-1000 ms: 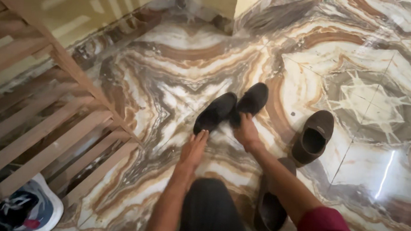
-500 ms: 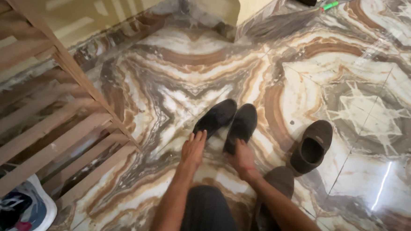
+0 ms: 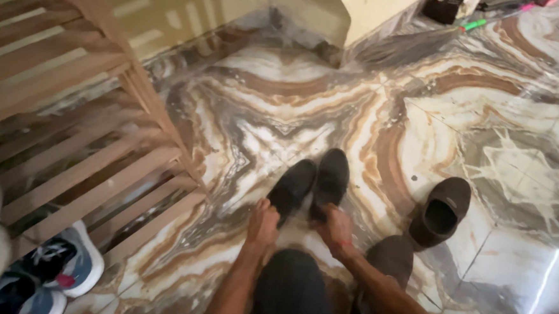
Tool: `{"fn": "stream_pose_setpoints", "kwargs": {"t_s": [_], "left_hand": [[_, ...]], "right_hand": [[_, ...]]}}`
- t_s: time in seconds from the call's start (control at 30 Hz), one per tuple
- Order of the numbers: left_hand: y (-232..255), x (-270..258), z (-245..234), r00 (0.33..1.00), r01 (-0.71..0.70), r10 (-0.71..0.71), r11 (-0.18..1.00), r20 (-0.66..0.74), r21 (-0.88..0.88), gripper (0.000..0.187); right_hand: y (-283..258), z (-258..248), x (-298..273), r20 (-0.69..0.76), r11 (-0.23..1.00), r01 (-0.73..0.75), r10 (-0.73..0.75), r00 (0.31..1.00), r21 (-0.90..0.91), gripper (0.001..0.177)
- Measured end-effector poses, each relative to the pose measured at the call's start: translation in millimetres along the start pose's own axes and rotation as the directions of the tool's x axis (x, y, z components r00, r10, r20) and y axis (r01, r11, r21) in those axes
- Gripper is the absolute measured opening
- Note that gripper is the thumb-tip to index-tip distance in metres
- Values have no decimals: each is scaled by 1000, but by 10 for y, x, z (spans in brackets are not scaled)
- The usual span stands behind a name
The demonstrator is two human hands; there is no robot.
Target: The person sits on the floor and repeatedly picks up pairs of shoes from a wooden rack, places them on the floor, and then returns them to the rack. The person handles multiple pairs of sneakers and casual shoes, moving them between the floor and the rack in a repetitive cycle.
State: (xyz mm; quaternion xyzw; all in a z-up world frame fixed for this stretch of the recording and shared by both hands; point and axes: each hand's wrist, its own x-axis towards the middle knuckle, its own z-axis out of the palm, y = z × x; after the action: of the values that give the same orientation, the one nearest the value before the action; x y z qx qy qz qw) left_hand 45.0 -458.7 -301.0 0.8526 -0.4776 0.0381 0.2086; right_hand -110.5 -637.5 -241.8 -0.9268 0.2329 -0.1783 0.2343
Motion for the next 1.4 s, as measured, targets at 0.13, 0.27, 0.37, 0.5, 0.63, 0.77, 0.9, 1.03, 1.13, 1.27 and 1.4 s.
{"fn": "stream_pose_setpoints", "kwargs": {"t_s": [0.13, 0.27, 0.37, 0.5, 0.63, 0.77, 0.9, 1.03, 1.13, 1.27, 1.4], "left_hand": [[33, -183, -283, 994, -86, 79, 992, -81, -96, 13], [218, -245, -849, 987, -65, 49, 993, -153, -98, 17], [366, -324, -1334, 956, -68, 38, 993, -291, -94, 7], [521, -462, -1947, 942, 10, -40, 996, -334, -93, 8], [657, -888, -2335, 913, 66, -96, 994, -396, -89, 9], [722, -1456, -2510, 893, 127, -126, 992, -433, -25, 18], [707, -2026, -2480, 883, 169, -167, 985, -439, -34, 33], [683, -2550, -2368, 872, 251, -237, 968, -429, -26, 39], [640, -2827, -2311, 859, 312, -310, 948, -407, -63, 37], [636, -3015, -2307, 814, 312, -264, 950, -518, 6, 30], [708, -3122, -2404, 760, 321, -246, 947, -602, 18, 28]], "right_hand": [[-268, -81, 33, -23, 998, 64, -65, 998, -26, 27], [-616, -322, 131, -80, 974, 226, -223, 972, 32, 27], [-959, -521, 262, -179, 937, 349, -339, 924, 28, 27], [-1448, -870, 238, -56, 902, 432, -432, 900, -14, 13], [-1929, -972, -45, -42, 863, 505, -504, 863, 22, 12], [-2285, -930, -427, 18, 793, 607, -608, 794, 53, 10], [-2519, -751, -783, 46, 693, 697, -714, 698, 184, 15], [-2661, -473, -1066, 65, 621, 768, -782, 620, 156, 26], [-2719, -284, -1202, 88, 595, 769, -801, 593, 235, 27], [-2788, -88, -1326, 72, 531, 805, -843, 532, 264, 37], [-2821, 4, -1427, 138, 570, 772, -820, 555, 281, 31]]}}
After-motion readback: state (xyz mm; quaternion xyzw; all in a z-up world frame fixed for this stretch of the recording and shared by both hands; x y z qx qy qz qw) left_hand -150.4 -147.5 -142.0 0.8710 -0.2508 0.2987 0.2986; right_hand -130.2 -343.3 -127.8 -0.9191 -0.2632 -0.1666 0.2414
